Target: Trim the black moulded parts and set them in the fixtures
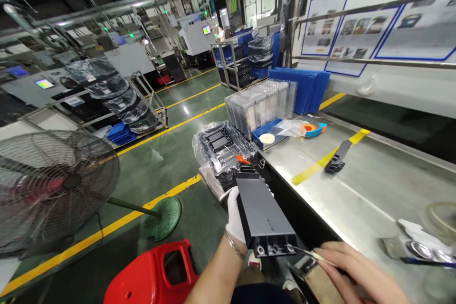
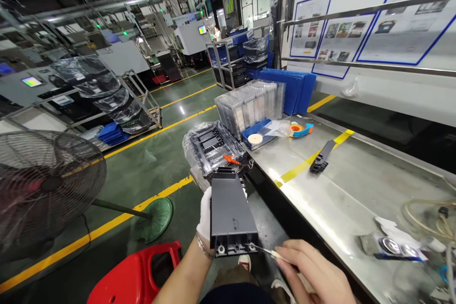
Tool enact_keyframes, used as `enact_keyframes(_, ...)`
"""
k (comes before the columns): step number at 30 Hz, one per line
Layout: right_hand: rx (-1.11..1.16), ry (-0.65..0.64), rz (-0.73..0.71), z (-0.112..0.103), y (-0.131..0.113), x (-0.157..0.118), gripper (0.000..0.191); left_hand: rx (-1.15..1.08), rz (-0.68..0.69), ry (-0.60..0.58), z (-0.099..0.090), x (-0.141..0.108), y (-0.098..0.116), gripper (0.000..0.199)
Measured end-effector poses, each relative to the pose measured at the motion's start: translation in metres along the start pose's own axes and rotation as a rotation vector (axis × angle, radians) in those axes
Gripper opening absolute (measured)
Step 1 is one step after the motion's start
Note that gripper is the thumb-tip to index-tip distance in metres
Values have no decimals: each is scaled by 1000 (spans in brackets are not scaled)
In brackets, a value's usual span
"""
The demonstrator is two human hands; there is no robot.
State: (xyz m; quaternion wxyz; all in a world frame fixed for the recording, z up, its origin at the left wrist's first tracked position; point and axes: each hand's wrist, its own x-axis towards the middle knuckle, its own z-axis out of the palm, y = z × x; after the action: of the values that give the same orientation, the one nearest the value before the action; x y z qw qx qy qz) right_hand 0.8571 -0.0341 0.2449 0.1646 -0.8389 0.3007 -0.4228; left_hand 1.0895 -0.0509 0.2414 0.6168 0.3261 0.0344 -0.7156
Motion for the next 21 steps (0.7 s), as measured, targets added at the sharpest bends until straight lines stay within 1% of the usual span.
enact_keyframes(3, -81, 60, -5, 5, 5, -4, 11, -30, -61, 37, -7, 5, -2, 38)
enact_keyframes(6, -62, 23, -30, 9, 4, -5, 12, -45, -62, 4, -11, 8, -3, 36)
enact_keyframes(8, -73, 47, -30, 10, 1, -2, 14, -45, -61, -2, -11, 8, -4, 32)
enact_keyframes(10, -110, 93, -23, 11, -3, 1, 17, -69, -85, 47, -7, 7, -5, 31)
enact_keyframes(11, -106, 88, -32, 12, -5, 3, 18, -84, -105, 79, -6, 6, -5, 33)
enact_keyframes(13, -69, 14, -61, 12, -8, 6, 18, -104, -132, 123, -2, 5, -5, 35)
enact_keyframes(14, -62, -3, -64, 13, -9, 7, 18, -102, -141, 139, -2, 5, -5, 36)
enact_keyframes(15, -81, 7, -54, 13, -10, 8, 19, -97, -146, 152, -1, 5, -5, 37)
enact_keyframes(17, -139, 49, -18, 14, -10, 10, 19, -87, -141, 176, -3, 5, -4, 37)
enact_keyframes(18, -144, 50, -11, 16, -11, 11, 20, -83, -136, 178, -5, 6, -4, 36)
enact_keyframes(20, -109, -22, -18, 19, -12, 13, 19, -72, -123, 164, -10, 8, -3, 34)
enact_keyframes(21, -92, -37, -26, 22, -13, 14, 19, -70, -102, 165, -13, 9, -2, 32)
